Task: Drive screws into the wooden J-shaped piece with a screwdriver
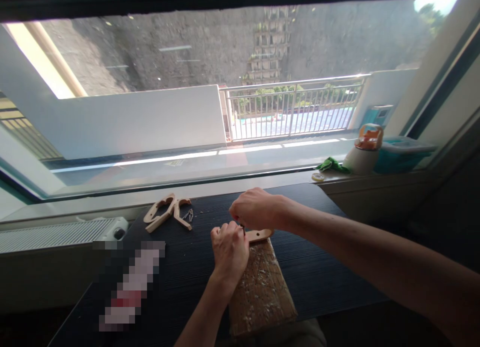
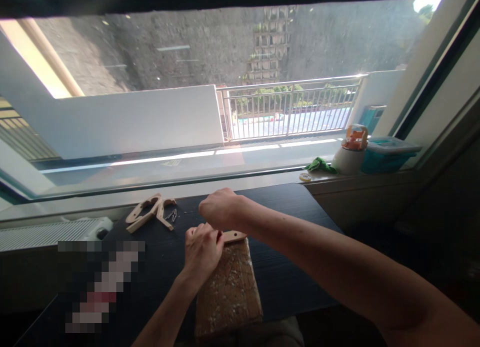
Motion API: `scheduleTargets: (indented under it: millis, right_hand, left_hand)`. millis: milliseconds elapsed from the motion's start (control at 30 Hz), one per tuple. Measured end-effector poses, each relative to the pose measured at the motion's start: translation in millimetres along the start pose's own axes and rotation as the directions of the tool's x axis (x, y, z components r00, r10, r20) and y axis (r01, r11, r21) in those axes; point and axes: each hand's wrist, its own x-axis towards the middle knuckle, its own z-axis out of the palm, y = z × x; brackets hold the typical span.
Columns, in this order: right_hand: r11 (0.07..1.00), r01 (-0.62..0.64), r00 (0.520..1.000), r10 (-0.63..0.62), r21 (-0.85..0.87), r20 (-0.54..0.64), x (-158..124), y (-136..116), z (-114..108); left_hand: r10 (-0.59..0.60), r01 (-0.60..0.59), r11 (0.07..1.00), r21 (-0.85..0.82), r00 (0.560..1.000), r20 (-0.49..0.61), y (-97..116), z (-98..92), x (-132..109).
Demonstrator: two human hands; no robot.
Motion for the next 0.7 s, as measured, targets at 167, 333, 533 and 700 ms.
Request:
scheduleTargets:
  millis: [167,333,533,700]
  right_hand:
    - [0.999,-0.039,0.999,0.039,0.003,-0.007,-1,2,7]
    - [0.999,-0.052,0.999,0.052,-0.001,-0.004,-2,3,5]
    - [1.000,-0.008,0.999,0.008,0.008,0.032,-4,5,-4]
    - [1.000,-0.006,1.000,0.006,0.014,0.022,0,4,4]
  left_hand:
    - [0.011,-0.010,1.000,-0.019,0.999,0.032,-2,-1.3,0]
    - [0.025,-0.023,0.999,-0.041,0.998,0.062,-4,-4.4,-1]
    - [0.015,-0.013,1.000,-0.025,0.998,0.066,-3,-5.9,0]
    - [0.029,-0.026,0.999,-0.042,0.997,0.070,-3,-6.0,-1]
